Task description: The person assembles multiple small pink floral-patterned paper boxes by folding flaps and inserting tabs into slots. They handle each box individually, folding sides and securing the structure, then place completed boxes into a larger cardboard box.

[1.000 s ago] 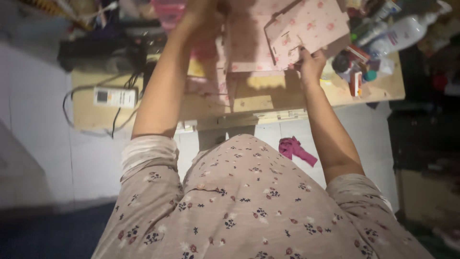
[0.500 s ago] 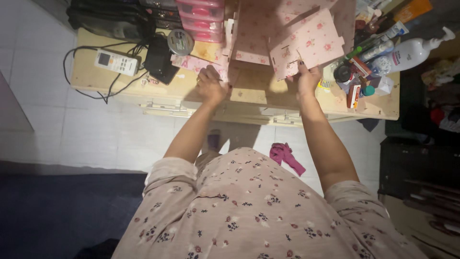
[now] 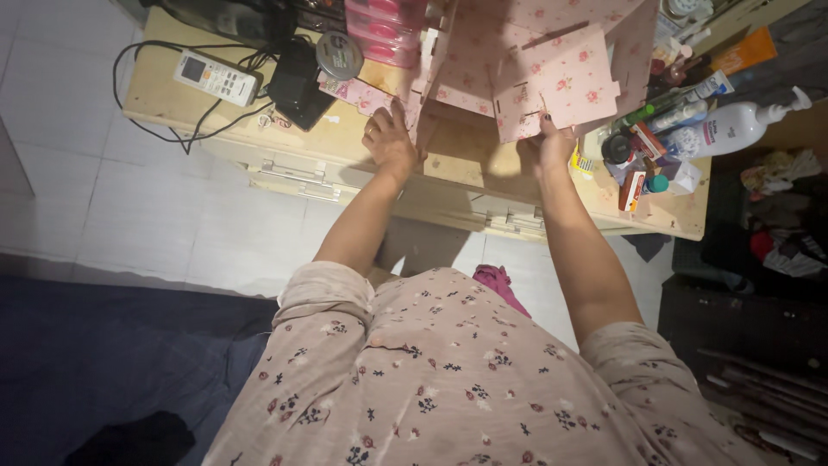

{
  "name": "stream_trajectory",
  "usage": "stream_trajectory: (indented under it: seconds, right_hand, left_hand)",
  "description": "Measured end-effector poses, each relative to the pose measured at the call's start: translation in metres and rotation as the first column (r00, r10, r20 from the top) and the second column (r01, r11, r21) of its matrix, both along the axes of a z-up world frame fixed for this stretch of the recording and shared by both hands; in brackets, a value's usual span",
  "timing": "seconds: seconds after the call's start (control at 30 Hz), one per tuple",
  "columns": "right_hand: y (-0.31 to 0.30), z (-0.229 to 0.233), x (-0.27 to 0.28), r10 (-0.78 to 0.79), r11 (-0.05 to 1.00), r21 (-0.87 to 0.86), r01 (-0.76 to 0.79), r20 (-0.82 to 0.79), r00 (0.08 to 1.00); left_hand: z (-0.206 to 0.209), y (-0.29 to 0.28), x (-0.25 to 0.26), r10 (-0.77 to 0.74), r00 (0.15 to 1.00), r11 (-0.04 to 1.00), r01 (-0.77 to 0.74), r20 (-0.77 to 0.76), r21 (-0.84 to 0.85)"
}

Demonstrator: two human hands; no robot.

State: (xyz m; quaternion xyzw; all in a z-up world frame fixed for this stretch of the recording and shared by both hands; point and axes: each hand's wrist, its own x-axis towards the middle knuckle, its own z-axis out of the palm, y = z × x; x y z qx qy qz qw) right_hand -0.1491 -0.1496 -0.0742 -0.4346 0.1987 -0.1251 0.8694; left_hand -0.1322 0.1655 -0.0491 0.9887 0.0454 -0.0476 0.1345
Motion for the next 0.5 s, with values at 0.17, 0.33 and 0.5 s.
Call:
stream_trajectory:
  seconds: [0.17, 0.33, 0.5]
  right_hand:
    - [-0.008, -0.027, 0.022, -0.129, 0.988, 0.099, 0.121, 0.079, 0.989]
    - [-0.027, -0.053, 0.044, -0.143, 0.988, -0.043, 0.146, 0.051, 0.988]
    - [-0.032, -0.061, 0.052, -0.072, 0.996, -0.049, 0.076, 0.087, 0.994]
  left_hand:
    - [0.01, 0.014, -0.006, -0.06, 0.997, 0.997, 0.063, 0.058, -0.048]
    - [0.028, 0.033, -0.002, -0.157, 0.984, 0.988, 0.156, 0.09, 0.011]
    - [0.056, 0.046, 0.004, -0.2, 0.98, 0.978, 0.198, 0.01, 0.071]
